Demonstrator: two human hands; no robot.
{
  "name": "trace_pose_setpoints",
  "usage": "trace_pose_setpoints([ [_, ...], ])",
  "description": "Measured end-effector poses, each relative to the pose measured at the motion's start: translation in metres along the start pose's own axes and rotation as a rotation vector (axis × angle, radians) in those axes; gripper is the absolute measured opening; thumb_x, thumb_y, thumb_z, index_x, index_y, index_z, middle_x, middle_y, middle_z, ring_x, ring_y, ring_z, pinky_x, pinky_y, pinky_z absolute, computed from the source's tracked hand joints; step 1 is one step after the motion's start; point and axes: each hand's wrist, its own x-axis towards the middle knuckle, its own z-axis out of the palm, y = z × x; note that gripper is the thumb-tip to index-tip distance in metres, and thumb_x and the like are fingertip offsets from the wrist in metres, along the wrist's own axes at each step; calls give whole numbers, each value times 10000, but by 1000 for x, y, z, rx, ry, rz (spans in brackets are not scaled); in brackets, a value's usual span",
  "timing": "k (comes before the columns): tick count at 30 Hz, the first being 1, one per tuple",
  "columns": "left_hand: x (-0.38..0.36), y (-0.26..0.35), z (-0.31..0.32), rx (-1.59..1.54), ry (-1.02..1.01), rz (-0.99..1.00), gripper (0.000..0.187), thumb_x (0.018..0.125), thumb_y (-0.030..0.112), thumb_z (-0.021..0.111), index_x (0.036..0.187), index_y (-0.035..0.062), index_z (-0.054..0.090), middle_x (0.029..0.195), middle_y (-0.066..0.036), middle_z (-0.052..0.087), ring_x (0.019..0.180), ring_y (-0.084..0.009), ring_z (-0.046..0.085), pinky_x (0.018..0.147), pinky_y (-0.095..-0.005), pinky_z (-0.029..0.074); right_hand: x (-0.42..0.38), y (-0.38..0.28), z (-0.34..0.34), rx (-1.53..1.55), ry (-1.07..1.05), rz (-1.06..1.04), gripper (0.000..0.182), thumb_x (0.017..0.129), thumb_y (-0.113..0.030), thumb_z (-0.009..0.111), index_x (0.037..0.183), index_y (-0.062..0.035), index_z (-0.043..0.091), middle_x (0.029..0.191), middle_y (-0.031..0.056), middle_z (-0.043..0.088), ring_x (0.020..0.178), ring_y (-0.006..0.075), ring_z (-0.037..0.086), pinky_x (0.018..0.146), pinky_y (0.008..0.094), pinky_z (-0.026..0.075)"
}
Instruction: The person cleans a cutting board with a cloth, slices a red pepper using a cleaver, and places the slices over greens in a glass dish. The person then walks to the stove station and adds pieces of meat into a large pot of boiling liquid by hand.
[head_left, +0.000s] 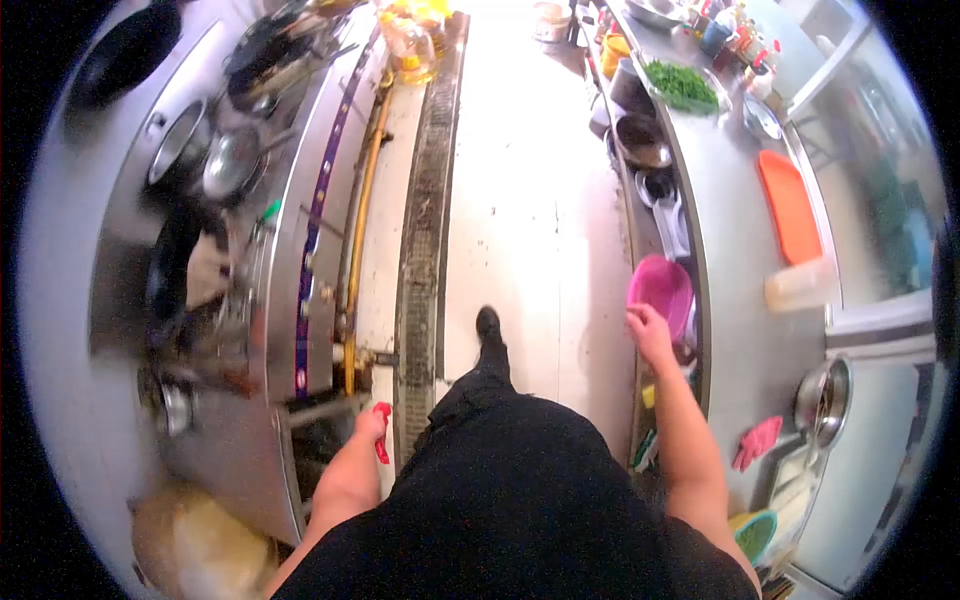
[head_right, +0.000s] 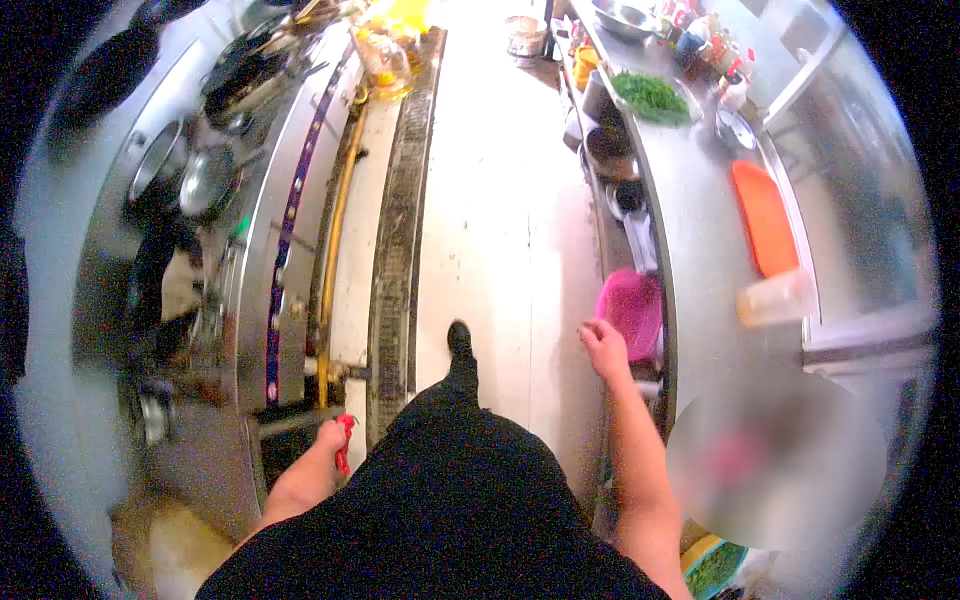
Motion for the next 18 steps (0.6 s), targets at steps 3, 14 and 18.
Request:
trace_pose_setpoints([
  [3, 75, 76, -67, -109, -70, -37, 395, 860, 266, 443, 942, -46, 671, 988, -285, 632, 973, -405, 612, 858, -461, 467, 49, 71, 19, -440, 67, 64, 231, 858, -204, 559, 975, -14, 618, 883, 167, 648, 804, 267, 634, 725, 381, 501],
  [14, 392, 489, -396, -268, 93, 299, 367, 881, 251, 381, 994, 7, 631, 965, -262, 629, 953, -423, 587, 827, -478, 459, 258, 135, 42, -567, -643, 665, 351, 842, -365, 541, 890, -64, 715, 892, 153, 688, 835, 304, 660, 716, 414, 521],
  [18, 486, 532, -430, -86, 101, 302, 386, 876, 260, 402, 1026, -19, 623, 969, -258, 642, 962, -388, 612, 827, -462, 466, 525, 7, 45, -568, -577, 373, 353, 824, -367, 527, 811, -66, 712, 884, 158, 683, 845, 319, 653, 768, 433, 512],
])
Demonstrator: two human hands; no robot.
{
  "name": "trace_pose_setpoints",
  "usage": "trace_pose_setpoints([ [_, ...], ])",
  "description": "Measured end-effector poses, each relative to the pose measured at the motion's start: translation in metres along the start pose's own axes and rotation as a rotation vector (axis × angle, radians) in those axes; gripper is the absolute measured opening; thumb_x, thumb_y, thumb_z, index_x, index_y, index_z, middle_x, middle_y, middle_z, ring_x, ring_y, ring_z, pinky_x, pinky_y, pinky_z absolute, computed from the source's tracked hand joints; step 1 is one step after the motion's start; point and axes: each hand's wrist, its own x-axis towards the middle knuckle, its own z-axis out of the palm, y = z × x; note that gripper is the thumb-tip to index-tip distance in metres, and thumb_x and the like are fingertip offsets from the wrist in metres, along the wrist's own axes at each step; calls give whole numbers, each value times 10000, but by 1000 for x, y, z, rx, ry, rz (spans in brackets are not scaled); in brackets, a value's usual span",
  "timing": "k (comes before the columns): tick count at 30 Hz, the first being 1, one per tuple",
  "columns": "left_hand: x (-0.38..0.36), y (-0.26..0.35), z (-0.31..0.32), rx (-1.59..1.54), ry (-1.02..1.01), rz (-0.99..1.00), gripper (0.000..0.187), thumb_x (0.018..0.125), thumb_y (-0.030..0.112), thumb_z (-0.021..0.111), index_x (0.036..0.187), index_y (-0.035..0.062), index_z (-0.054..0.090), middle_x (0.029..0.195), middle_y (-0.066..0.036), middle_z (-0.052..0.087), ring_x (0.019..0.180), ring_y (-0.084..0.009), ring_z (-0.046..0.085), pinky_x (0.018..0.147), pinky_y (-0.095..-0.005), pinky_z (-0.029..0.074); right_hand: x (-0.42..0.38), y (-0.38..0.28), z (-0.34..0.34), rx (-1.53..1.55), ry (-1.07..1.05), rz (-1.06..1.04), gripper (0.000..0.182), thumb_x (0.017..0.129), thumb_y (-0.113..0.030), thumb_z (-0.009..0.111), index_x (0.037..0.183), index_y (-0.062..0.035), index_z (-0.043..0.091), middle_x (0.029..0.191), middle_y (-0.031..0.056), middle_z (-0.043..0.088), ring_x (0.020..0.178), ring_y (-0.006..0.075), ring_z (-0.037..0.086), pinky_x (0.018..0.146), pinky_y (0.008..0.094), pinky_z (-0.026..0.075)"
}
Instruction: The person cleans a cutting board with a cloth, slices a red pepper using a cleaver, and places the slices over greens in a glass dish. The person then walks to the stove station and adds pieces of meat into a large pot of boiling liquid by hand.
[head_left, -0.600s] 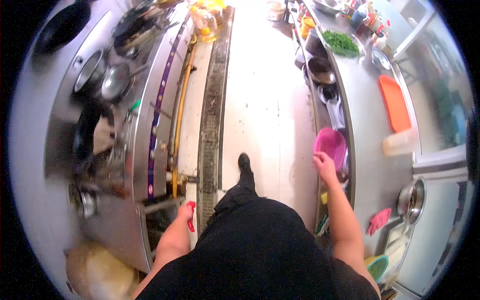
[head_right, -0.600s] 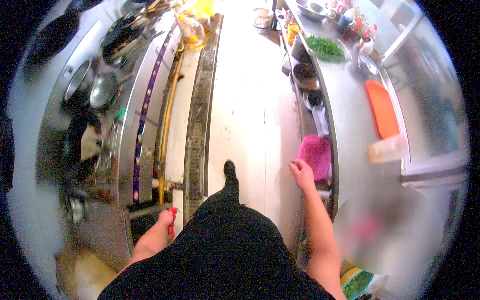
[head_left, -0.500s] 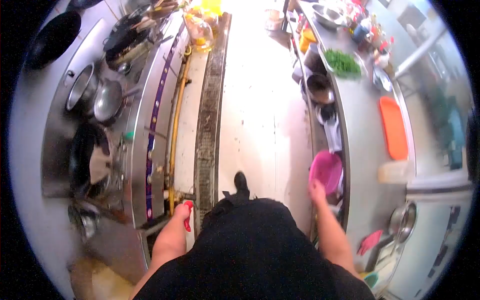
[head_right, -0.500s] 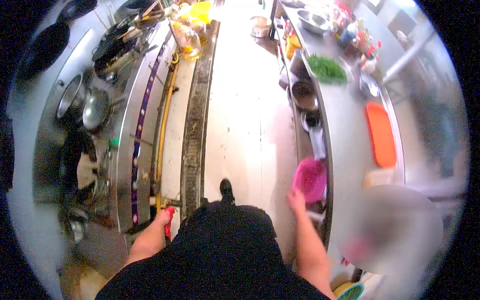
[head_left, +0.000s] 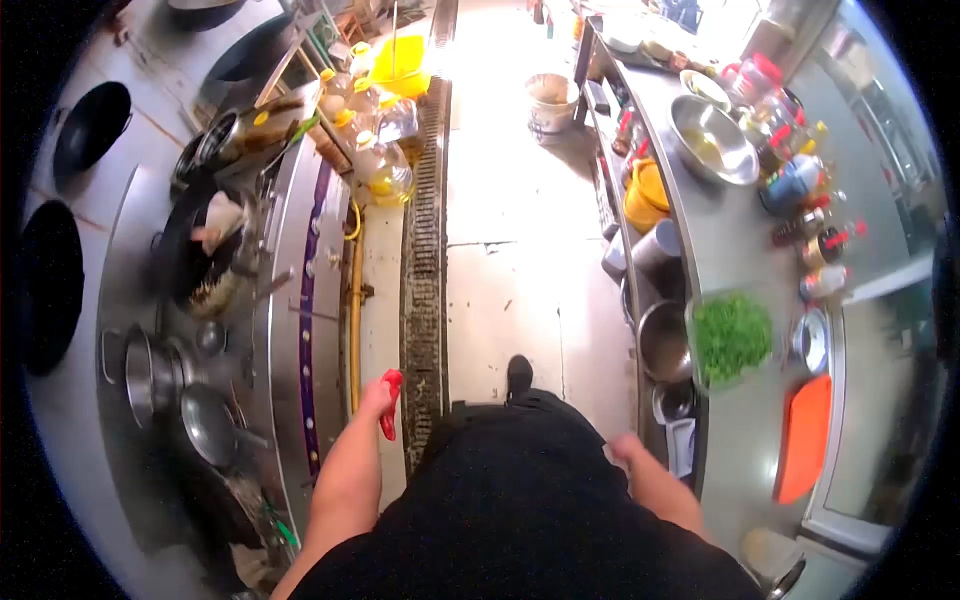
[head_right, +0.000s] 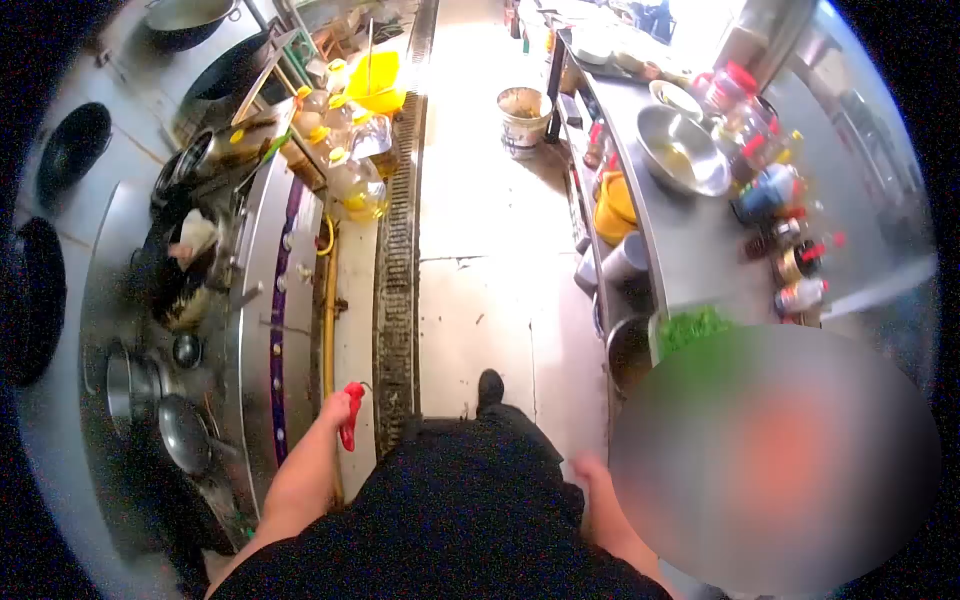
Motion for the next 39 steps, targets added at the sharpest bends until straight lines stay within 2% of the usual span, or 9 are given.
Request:
trace_pose_setpoints([
  [8, 199, 103, -114, -779, -147, -538, 337, 898, 263, 440, 880, -5, 645, 770, -134, 642, 651, -275, 626, 573, -430, 503, 225, -343, -454, 670, 434, -328, 289, 877, -172, 577, 1101, 7, 605, 847, 81, 650, 681, 143, 613, 614, 280, 490],
  [16, 506, 292, -284, -363, -168, -301, 379, 824, 335, 556, 826, -30, 661, 758, -160, 658, 676, -287, 641, 618, -397, 490, 362, -324, -487, 31, 49, 63, 269, 838, -292, 531, 876, -70, 679, 862, 171, 665, 788, 302, 649, 708, 415, 512],
  [18, 585, 370, -333, -169, -99, -125, 426, 796, 362, 556, 849, -51, 651, 782, -193, 663, 714, -309, 653, 665, -395, 497, 419, -253, -439, -339, 117, -201, 236, 850, -267, 531, 901, -97, 686, 896, 158, 672, 830, 318, 655, 734, 426, 520],
  [25, 809, 590, -415, -514, -343, -135, 327, 784, 262, 636, 905, -42, 624, 733, -127, 627, 602, -219, 609, 541, -331, 486, 516, -348, -571, 671, -119, 568, 408, 852, -365, 559, 779, 22, 668, 592, 155, 622, 528, 268, 627, 522, 406, 511],
  [28, 868, 655, -448, -534, -475, -177, 307, 778, 228, 651, 930, -37, 624, 731, -115, 630, 606, -214, 611, 576, -322, 500, 602, -423, -704, 275, -142, 309, 317, 853, -294, 543, 792, -12, 673, 704, 164, 639, 618, 286, 640, 565, 411, 515],
  [30, 908, 709, -483, -369, -477, -67, 316, 775, 201, 662, 985, -29, 609, 769, -123, 629, 621, -227, 614, 586, -336, 517, 693, -462, -773, -64, 184, -50, 257, 826, -288, 594, 764, -54, 679, 745, 160, 652, 710, 277, 642, 649, 415, 507],
  [33, 956, 780, -517, -398, -447, -81, 300, 766, 198, 649, 950, -34, 595, 744, -116, 607, 583, -232, 585, 566, -349, 503, 700, -583, -963, 960, 614, -124, 296, 806, -244, 649, 1001, -23, 625, 905, 189, 654, 852, 341, 628, 778, 406, 499],
  [36, 1049, 833, -531, -504, -522, -110, 341, 774, 204, 633, 1012, -24, 546, 814, -141, 571, 635, -256, 599, 564, -394, 522, 713, -629, -1112, 804, 1041, -151, 403, 776, -213, 685, 1111, -22, 567, 1074, 189, 607, 981, 354, 586, 853, 410, 477],
  [39, 1128, 924, -544, -501, -581, -70, 343, 784, 207, 615, 1019, -23, 515, 829, -151, 546, 662, -268, 603, 557, -409, 530, 725, -644, -1195, 717, 1188, 246, 546, 750, -190, 689, 1228, -25, 483, 1176, 196, 565, 1057, 367, 557, 885, 424, 466],
])
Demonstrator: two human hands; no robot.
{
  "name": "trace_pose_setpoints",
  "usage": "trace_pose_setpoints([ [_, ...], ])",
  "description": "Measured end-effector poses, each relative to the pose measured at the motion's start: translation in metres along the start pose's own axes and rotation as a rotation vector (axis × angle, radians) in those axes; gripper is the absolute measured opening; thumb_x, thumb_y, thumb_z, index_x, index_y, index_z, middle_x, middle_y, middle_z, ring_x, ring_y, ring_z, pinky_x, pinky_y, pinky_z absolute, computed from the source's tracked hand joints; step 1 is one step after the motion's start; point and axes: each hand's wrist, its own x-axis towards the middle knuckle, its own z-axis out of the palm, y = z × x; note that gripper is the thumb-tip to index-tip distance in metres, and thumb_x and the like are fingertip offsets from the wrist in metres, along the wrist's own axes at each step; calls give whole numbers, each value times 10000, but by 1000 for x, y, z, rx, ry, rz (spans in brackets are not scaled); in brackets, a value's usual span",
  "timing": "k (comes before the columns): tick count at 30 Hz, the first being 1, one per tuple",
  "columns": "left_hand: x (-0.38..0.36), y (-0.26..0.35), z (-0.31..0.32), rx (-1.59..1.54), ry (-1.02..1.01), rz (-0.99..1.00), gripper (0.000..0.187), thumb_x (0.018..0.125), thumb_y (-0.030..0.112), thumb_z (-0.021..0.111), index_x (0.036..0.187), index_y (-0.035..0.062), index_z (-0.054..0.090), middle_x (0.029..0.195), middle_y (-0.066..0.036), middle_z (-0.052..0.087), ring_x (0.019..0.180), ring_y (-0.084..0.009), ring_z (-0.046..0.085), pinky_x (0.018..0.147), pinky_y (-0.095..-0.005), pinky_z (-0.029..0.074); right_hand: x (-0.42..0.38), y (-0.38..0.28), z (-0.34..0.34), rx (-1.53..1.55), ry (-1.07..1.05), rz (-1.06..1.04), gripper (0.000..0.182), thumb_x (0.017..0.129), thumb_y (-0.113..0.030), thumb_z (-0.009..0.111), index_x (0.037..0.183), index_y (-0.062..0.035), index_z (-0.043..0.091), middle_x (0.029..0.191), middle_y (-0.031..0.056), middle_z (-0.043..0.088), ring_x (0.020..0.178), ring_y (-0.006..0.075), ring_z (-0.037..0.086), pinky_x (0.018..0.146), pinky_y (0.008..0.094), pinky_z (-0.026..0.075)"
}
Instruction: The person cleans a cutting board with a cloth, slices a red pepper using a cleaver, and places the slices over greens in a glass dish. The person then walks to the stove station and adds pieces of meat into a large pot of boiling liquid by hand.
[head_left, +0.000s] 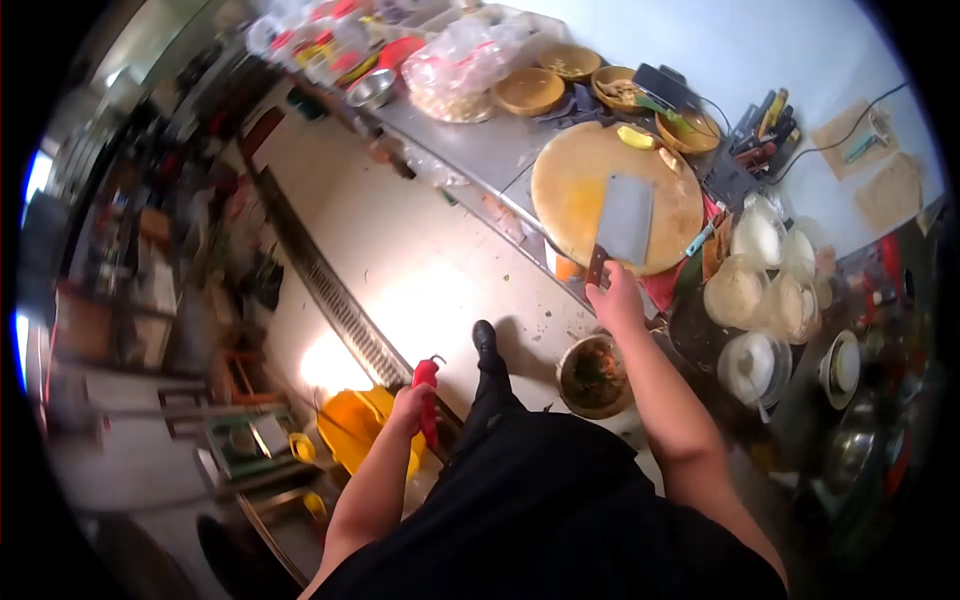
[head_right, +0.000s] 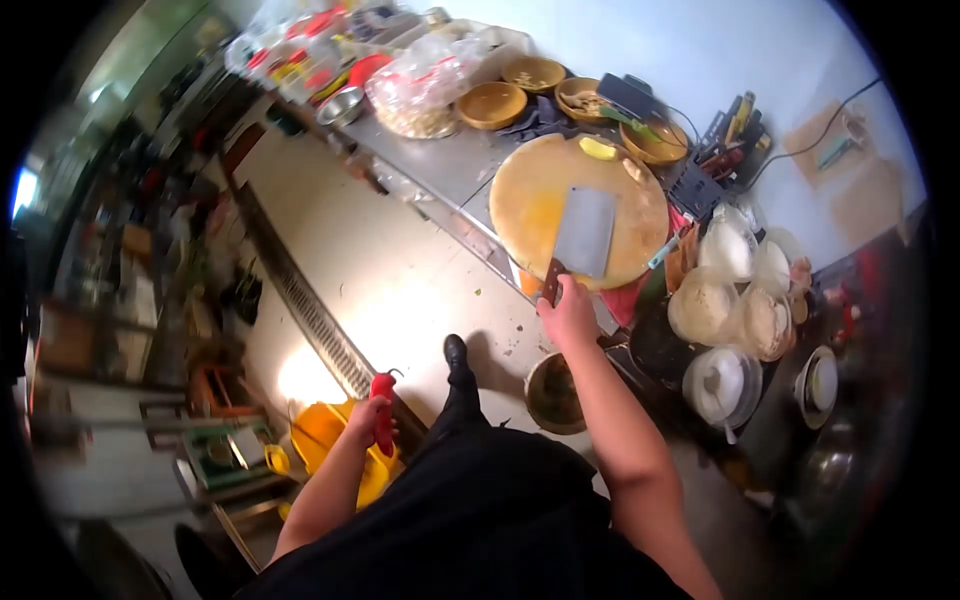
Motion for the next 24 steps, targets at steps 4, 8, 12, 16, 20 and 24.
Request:
trace_pose_setpoints([
  [4, 68, 172, 61, 397, -131, 165, 428, 786, 200, 605, 1107, -9, 415, 862, -150, 547, 679, -262, 603, 542, -389, 524, 35, 1, 44, -53, 34, 202, 699, 724, -154, 703, 1328, -48, 368, 1180, 216, 557, 1063, 382, 561, 893, 428, 460],
  [8, 99, 284, 146, 1097, -254, 899, 458, 751, 222, 667, 1093, 22, 438, 917, -197, 566, 832, -320, 605, 733, -412, 501, 44, -14, 49, 49, 121, 544, 730, 719, -135, 660, 1358, -67, 314, 1189, 260, 559, 1079, 405, 557, 890, 446, 458],
  [12, 71, 339, 251, 1252, -702, 1319, 465, 698, 180, 710, 1083, 44, 488, 1020, -176, 560, 923, -365, 559, 809, -429, 470, 24, -21, 22, 275, 304, 624, 682, 685, -153, 618, 1329, -113, 399, 1009, 192, 636, 897, 369, 620, 781, 410, 491],
  [16, 105, 325, 331, 1116, -945, 1749, 459, 690, 131, 735, 1094, 56, 528, 1023, -152, 572, 962, -346, 556, 848, -405, 463, -28, -55, 16, 555, 498, 532, 636, 717, -83, 621, 1321, -59, 425, 834, 48, 573, 684, 100, 519, 623, 236, 444],
  [20, 148, 297, 374, 1069, -988, 1938, 399, 703, 107, 704, 1068, 54, 551, 1018, -125, 579, 967, -322, 548, 853, -390, 462, -41, -64, -3, 917, 493, 728, 201, 794, -57, 610, 985, -32, 553, 598, 6, 512, 481, 80, 460, 450, 219, 383],
  [24, 147, 297, 379, 1135, -988, 1863, 395, 712, 122, 699, 1071, 50, 549, 1016, -125, 585, 950, -320, 554, 840, -388, 467, -22, -80, -21, 1009, 408, 870, 197, 925, -232, 535, 848, -52, 544, 525, 2, 470, 417, 73, 427, 392, 222, 338],
])
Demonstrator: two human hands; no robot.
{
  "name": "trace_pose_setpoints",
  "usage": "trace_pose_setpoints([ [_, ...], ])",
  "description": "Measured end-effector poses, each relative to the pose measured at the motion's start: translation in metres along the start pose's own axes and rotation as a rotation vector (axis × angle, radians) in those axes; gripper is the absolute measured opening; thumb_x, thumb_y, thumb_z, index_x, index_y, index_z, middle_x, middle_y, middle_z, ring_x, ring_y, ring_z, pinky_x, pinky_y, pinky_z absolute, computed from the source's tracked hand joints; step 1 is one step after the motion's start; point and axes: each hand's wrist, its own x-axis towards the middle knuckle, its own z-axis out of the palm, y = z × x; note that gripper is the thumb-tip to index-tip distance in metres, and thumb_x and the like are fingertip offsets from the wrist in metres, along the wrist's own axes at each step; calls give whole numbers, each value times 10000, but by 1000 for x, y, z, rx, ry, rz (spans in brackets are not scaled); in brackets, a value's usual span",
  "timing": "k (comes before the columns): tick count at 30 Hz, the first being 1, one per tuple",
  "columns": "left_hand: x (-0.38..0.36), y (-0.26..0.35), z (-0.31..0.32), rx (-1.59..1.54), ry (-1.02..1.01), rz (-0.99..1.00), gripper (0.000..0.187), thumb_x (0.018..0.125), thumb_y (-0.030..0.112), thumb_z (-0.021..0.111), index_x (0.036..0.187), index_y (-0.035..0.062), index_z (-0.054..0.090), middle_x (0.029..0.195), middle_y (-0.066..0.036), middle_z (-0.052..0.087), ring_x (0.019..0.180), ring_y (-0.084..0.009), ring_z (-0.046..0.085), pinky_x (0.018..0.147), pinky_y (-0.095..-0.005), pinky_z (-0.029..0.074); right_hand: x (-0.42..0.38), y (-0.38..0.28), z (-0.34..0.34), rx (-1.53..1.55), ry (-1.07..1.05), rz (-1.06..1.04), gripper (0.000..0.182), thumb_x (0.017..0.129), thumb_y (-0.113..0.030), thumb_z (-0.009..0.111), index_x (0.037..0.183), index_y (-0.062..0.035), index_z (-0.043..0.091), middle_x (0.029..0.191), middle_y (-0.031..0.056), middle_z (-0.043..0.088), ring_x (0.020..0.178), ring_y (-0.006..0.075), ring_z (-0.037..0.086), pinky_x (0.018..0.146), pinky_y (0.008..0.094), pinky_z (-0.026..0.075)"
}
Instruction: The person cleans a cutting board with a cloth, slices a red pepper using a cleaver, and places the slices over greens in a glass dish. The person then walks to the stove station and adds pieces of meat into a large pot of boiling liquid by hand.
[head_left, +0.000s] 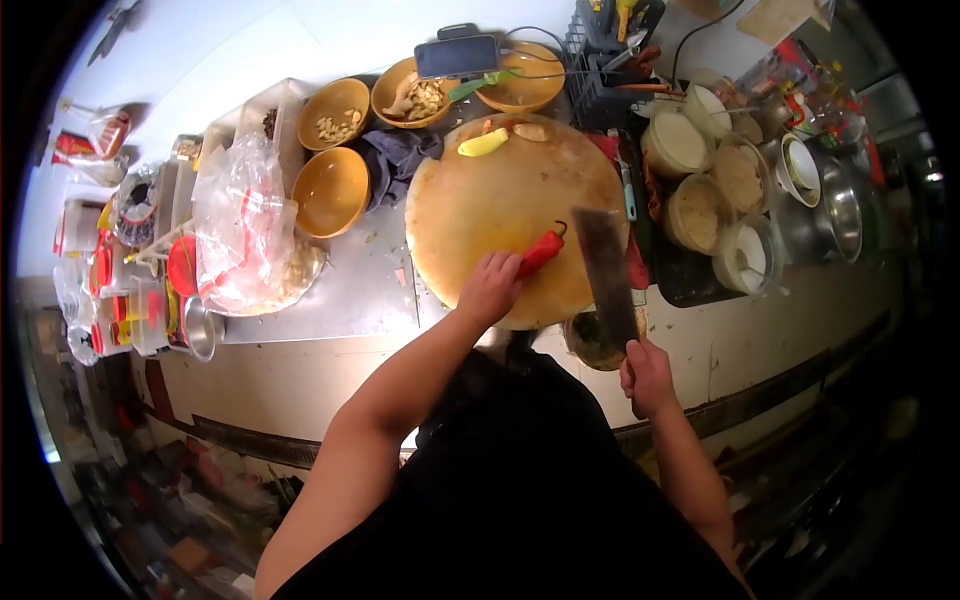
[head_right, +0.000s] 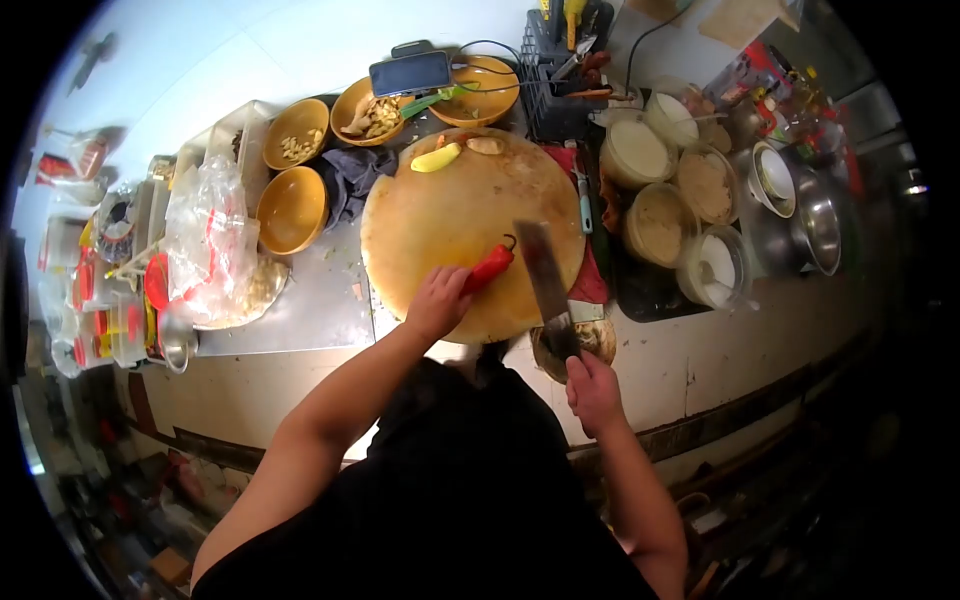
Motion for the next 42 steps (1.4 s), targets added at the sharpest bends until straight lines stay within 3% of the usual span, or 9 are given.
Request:
trace_pose_setpoints([
  [4, 9, -5, -6, -45, -69, -65, 396, 727, 177, 707, 1071, 53, 553, 1005, -129, 596, 917, -322, 574, 804, -392, 479, 8, 25, 18, -376, 83, 20, 351, 952, -320, 488, 967, 9, 611, 676, 120, 604, 644, 205, 609, 626, 333, 491],
  [5, 13, -6, -7, -50, -79, -56, 396, 727, 177, 707, 1071, 53, 553, 1005, -129, 596, 917, -322, 574, 804, -392, 479, 8, 26, 24, -446, 91, -4, 402, 947, -348, 488, 1089, 8, 608, 854, 202, 657, 859, 319, 650, 784, 386, 487],
  [9, 20, -11, -11, -16, -185, -75, 387, 743, 228, 699, 1064, 59, 566, 957, -127, 592, 893, -317, 581, 768, -398, 490, 2, 5, 51, -551, 115, -128, 454, 937, -400, 482, 1129, -8, 605, 924, 249, 649, 918, 390, 631, 789, 386, 489],
  [20, 26, -36, 10, 35, -300, 65, 241, 779, 243, 639, 933, 61, 603, 931, -117, 554, 894, -293, 560, 718, -391, 499, -2, -23, 81, -747, 165, 33, 496, 929, -463, 462, 1149, -38, 591, 902, 253, 642, 889, 428, 605, 770, 461, 478],
  [28, 32, -23, -12, 40, -252, 123, 360, 782, 197, 594, 1129, 107, 610, 1084, -126, 563, 991, -298, 553, 802, -379, 495, 34, -39, 105, -774, 137, -43, 515, 935, -479, 439, 1147, -33, 587, 915, 250, 641, 892, 430, 602, 772, 469, 474],
  [31, 29, -30, -7, 63, -237, 221, 332, 785, 199, 593, 1101, 100, 617, 1087, -127, 566, 1011, -301, 547, 817, -386, 490, 59, -40, 117, -814, 123, -111, 535, 936, -494, 426, 1135, -26, 591, 941, 251, 640, 905, 426, 601, 785, 470, 472],
  [35, 23, -38, 4, 71, -310, 148, 327, 782, 216, 614, 1077, 76, 622, 1062, -140, 573, 982, -305, 556, 808, -391, 492, 56, -46, 114, -768, 120, -99, 550, 939, -496, 412, 1094, -7, 609, 966, 255, 639, 931, 425, 598, 804, 468, 469],
  [37, 26, -31, 1, 15, -263, -27, 314, 772, 233, 637, 1034, 61, 626, 987, -136, 580, 924, -305, 566, 778, -389, 497, 41, -36, 96, -756, 96, -28, 551, 941, -493, 412, 1082, 0, 614, 975, 256, 638, 941, 425, 595, 811, 465, 467],
  [42, 29, -26, -7, 31, -330, -18, 340, 736, 238, 666, 1028, 69, 621, 940, -116, 575, 893, -302, 581, 751, -394, 505, 31, -16, 71, -752, 74, 66, 544, 945, -480, 412, 1053, 12, 617, 954, 260, 635, 948, 430, 589, 813, 458, 468],
])
